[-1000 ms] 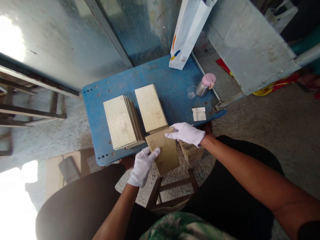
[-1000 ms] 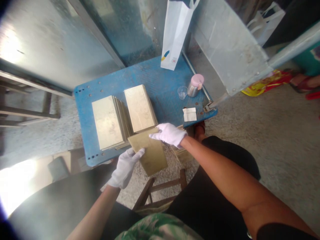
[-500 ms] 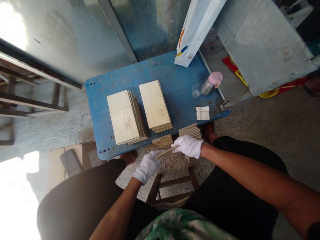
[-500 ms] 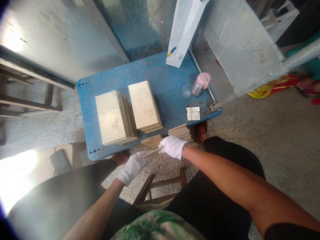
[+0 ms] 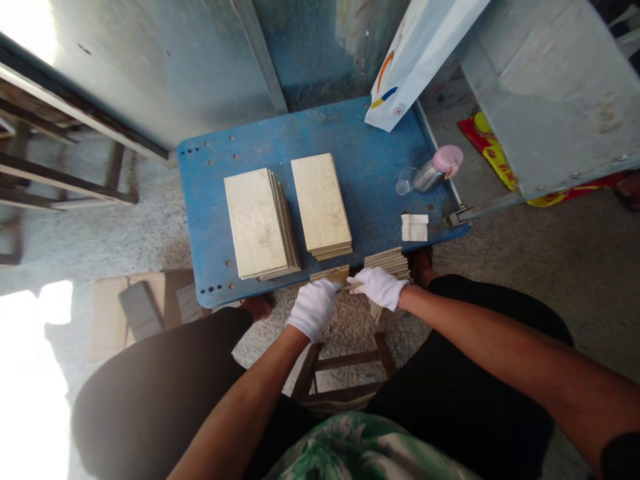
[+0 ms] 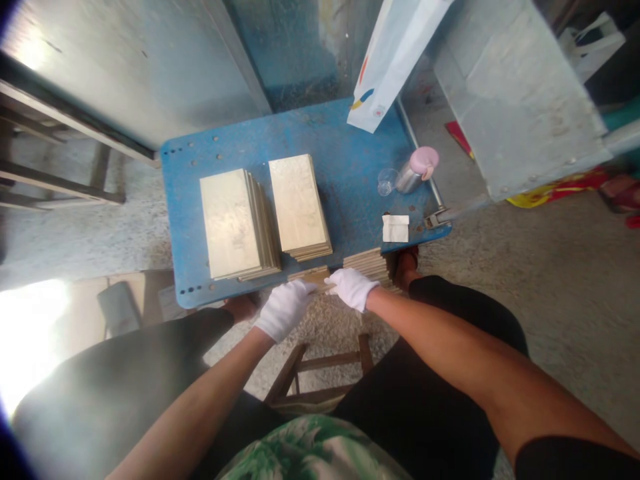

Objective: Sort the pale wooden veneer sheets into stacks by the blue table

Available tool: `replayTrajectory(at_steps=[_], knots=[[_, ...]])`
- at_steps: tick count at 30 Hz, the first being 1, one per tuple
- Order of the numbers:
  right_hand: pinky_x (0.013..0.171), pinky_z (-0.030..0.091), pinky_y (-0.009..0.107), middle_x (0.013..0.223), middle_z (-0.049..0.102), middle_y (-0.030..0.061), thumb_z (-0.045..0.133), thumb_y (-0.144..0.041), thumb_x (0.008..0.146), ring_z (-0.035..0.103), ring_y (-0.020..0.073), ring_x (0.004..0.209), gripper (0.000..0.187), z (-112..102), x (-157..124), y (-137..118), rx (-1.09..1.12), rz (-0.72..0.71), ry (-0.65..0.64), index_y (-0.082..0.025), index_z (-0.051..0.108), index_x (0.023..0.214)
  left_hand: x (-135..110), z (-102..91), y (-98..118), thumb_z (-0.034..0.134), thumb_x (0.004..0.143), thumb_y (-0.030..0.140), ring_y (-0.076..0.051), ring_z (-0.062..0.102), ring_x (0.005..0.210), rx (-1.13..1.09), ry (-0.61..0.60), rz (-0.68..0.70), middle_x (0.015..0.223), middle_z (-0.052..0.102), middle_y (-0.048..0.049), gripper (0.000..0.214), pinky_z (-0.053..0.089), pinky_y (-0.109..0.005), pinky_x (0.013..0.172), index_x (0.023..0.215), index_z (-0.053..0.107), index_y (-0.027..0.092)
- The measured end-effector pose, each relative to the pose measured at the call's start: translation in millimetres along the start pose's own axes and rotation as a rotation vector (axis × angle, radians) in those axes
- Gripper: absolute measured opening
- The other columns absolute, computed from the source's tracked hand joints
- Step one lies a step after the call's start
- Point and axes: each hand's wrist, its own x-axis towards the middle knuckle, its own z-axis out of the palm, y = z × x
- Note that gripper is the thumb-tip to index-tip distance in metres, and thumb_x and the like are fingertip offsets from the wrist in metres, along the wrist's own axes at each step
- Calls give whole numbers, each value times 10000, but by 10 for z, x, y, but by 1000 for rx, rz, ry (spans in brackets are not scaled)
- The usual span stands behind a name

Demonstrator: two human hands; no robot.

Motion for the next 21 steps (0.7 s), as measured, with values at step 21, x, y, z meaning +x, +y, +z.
replayTrajectory(at_steps=[21], knots=[[904,464,249,1189,728,88,605,-379,947,665,228,1123,293,-509,48,-290,-83,55,31,-181,772,1083,225,229,-157,376,999,286,-309,730,902,92,-40,-47,979,719,-146,356,546,-363,732,1125,689,174]])
